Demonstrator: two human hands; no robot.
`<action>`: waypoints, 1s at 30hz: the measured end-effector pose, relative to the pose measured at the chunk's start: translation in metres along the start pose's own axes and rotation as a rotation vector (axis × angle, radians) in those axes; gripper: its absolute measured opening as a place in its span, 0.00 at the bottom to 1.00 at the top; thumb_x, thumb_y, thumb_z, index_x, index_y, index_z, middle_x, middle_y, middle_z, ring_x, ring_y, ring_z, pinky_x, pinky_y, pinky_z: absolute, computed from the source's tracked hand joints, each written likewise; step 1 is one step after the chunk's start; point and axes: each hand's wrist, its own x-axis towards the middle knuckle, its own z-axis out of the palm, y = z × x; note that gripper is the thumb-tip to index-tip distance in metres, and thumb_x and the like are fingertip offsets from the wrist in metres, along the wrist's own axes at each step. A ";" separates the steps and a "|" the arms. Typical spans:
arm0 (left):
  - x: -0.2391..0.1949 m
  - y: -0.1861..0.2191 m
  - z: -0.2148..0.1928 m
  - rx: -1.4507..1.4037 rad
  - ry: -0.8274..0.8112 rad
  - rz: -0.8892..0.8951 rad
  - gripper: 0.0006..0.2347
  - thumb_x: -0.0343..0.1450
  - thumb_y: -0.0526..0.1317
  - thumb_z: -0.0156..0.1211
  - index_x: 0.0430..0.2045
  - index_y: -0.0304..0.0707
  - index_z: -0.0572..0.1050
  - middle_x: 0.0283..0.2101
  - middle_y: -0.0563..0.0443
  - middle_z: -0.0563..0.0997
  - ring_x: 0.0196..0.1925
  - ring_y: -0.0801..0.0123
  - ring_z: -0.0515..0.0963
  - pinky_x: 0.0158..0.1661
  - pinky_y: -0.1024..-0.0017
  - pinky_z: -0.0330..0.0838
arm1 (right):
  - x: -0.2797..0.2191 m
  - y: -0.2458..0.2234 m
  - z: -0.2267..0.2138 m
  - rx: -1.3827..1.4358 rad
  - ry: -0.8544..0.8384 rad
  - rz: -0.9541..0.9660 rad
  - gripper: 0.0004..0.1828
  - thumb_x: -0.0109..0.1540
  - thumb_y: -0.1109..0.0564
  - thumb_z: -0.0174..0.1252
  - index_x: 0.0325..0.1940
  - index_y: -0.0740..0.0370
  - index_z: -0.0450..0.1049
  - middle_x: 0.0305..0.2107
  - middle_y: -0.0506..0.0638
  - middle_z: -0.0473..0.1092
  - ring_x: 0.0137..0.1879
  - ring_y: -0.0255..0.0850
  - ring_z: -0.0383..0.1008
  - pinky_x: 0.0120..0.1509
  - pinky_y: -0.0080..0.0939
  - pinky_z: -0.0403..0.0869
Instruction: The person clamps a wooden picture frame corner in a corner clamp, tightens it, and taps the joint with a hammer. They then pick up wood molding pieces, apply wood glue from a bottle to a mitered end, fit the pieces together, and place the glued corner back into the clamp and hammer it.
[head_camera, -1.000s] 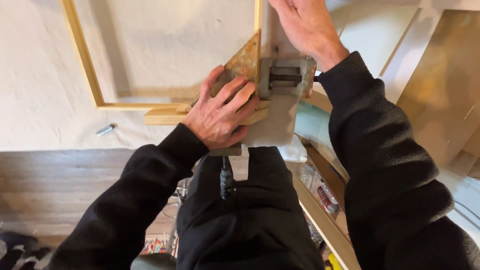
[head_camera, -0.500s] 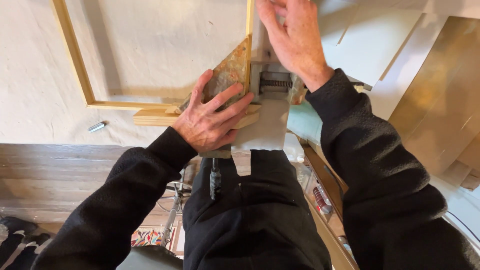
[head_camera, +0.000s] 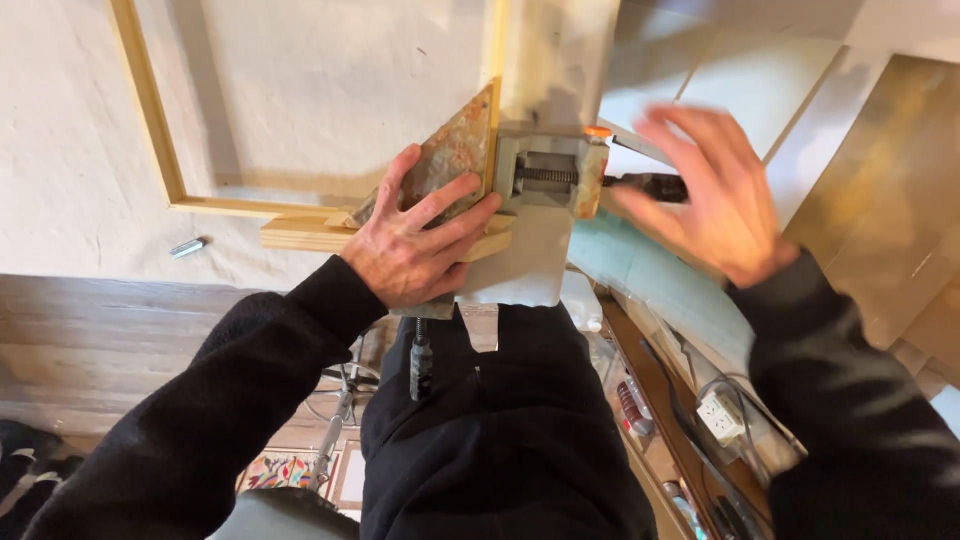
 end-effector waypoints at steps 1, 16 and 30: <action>0.001 -0.001 -0.002 0.007 0.004 -0.009 0.17 0.66 0.44 0.69 0.47 0.39 0.83 0.67 0.55 0.72 0.74 0.61 0.63 0.70 0.29 0.50 | -0.021 0.011 0.006 0.001 -0.001 -0.012 0.31 0.64 0.49 0.69 0.67 0.64 0.69 0.61 0.60 0.69 0.63 0.57 0.73 0.66 0.56 0.74; 0.003 0.001 0.000 0.035 -0.028 -0.007 0.18 0.66 0.45 0.69 0.49 0.39 0.82 0.66 0.55 0.73 0.73 0.61 0.64 0.71 0.30 0.49 | -0.071 0.077 0.029 0.926 -0.269 0.999 0.19 0.77 0.43 0.53 0.49 0.61 0.80 0.29 0.47 0.71 0.30 0.33 0.68 0.34 0.34 0.69; -0.002 0.005 0.002 0.047 -0.046 -0.031 0.18 0.67 0.46 0.69 0.50 0.42 0.82 0.67 0.57 0.72 0.74 0.62 0.64 0.72 0.31 0.49 | -0.055 0.079 0.016 0.897 -0.502 1.026 0.26 0.79 0.48 0.46 0.49 0.69 0.83 0.23 0.46 0.52 0.26 0.32 0.48 0.29 0.35 0.52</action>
